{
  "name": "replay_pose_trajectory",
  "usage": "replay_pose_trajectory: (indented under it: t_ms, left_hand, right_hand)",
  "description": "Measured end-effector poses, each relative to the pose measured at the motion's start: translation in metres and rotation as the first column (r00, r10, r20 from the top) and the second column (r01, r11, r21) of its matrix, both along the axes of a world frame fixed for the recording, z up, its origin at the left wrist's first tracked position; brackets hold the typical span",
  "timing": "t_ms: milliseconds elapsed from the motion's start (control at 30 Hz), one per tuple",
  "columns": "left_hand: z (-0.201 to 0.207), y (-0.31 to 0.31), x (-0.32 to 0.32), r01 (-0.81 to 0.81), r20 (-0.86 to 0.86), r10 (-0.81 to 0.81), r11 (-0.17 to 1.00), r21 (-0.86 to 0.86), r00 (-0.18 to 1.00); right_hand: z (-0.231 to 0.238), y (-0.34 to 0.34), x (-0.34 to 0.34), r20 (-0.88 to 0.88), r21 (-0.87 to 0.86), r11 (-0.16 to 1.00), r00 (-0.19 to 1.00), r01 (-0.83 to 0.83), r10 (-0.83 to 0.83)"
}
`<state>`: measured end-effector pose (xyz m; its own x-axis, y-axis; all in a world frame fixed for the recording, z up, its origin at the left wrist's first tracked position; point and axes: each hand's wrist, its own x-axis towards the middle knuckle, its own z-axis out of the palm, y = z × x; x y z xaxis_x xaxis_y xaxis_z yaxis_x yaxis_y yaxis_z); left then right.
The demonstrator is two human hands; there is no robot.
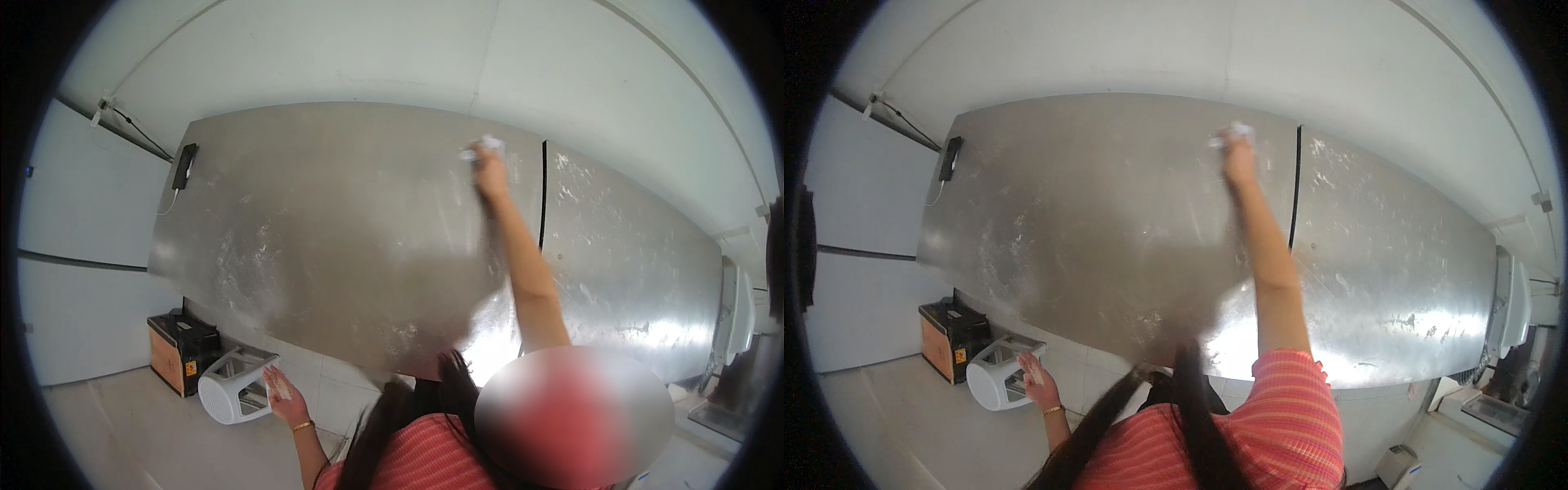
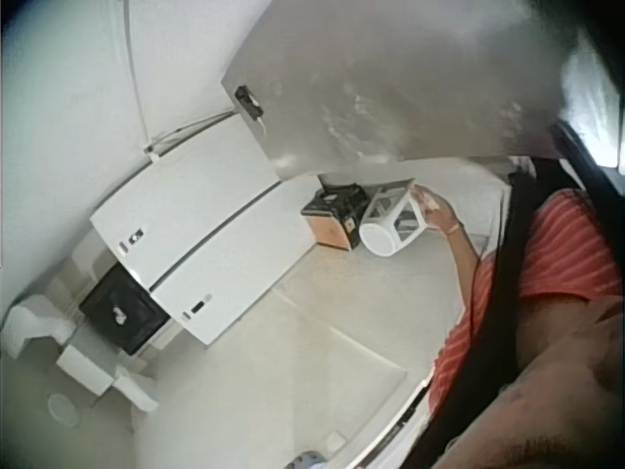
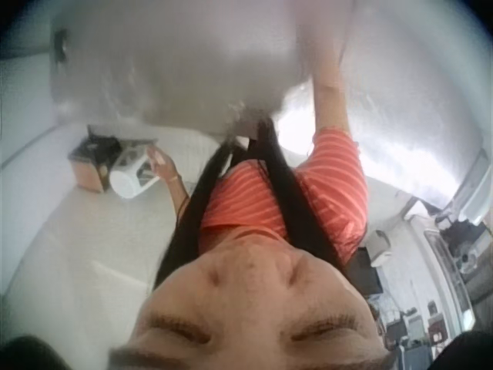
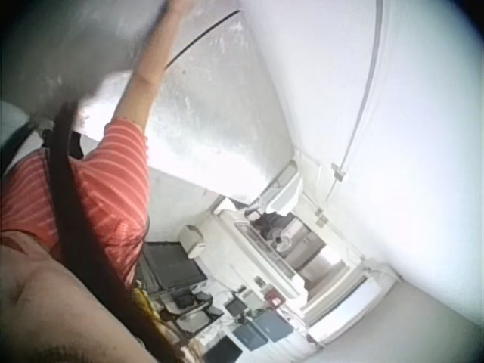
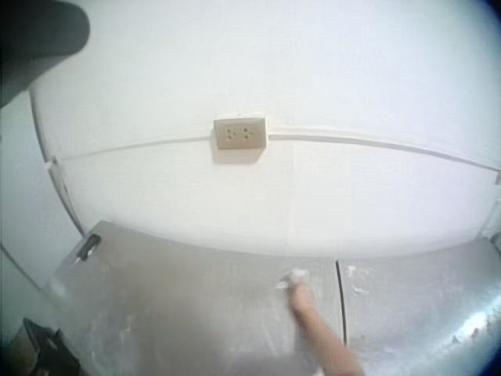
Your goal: The person places small red fillings onto round dough discs, folds them into dumplings, and arranges them on a metal tray. After filling the tray, the person wipes flour and residue from the stainless steel worktable using a cloth.
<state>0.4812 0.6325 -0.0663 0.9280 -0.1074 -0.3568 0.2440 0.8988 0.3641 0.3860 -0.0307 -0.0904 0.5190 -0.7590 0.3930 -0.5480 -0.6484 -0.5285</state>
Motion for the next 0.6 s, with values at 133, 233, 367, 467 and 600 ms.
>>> replay_pose_trajectory:
  t_ms: [133, 233, 367, 467, 600]
  left_hand:
    - [0.009, -0.014, 0.000, 0.005, -0.004, -0.006, 0.995, -0.100, 1.000]
    - [0.024, -0.030, 0.002, -0.020, -0.014, 0.019, 0.995, -0.100, 1.000]
    - [0.042, -0.041, 0.009, -0.013, 0.050, 0.016, 0.998, -0.061, 0.999]
    - [0.046, -0.036, 0.007, -0.050, 0.040, 0.050, 0.999, 0.014, 0.998]
    - [0.045, -0.020, 0.003, -0.114, 0.007, 0.114, 0.992, 0.045, 0.993]
  right_hand:
    - [-0.008, 0.122, 0.057, 0.095, -0.024, 0.915, 0.911, -0.402, 0.402]
    - [0.018, 0.181, 0.062, 0.249, 0.230, 0.738, 0.772, -0.634, 0.586]
    - [0.060, 0.121, 0.020, 0.416, 0.278, 0.808, 0.823, -0.519, 0.386]
    - [0.066, -0.002, -0.032, 0.261, 0.408, 0.913, 0.957, 0.007, -0.124]
    - [0.023, -0.099, -0.042, -0.153, 0.003, 0.926, 0.915, 0.377, -0.372]
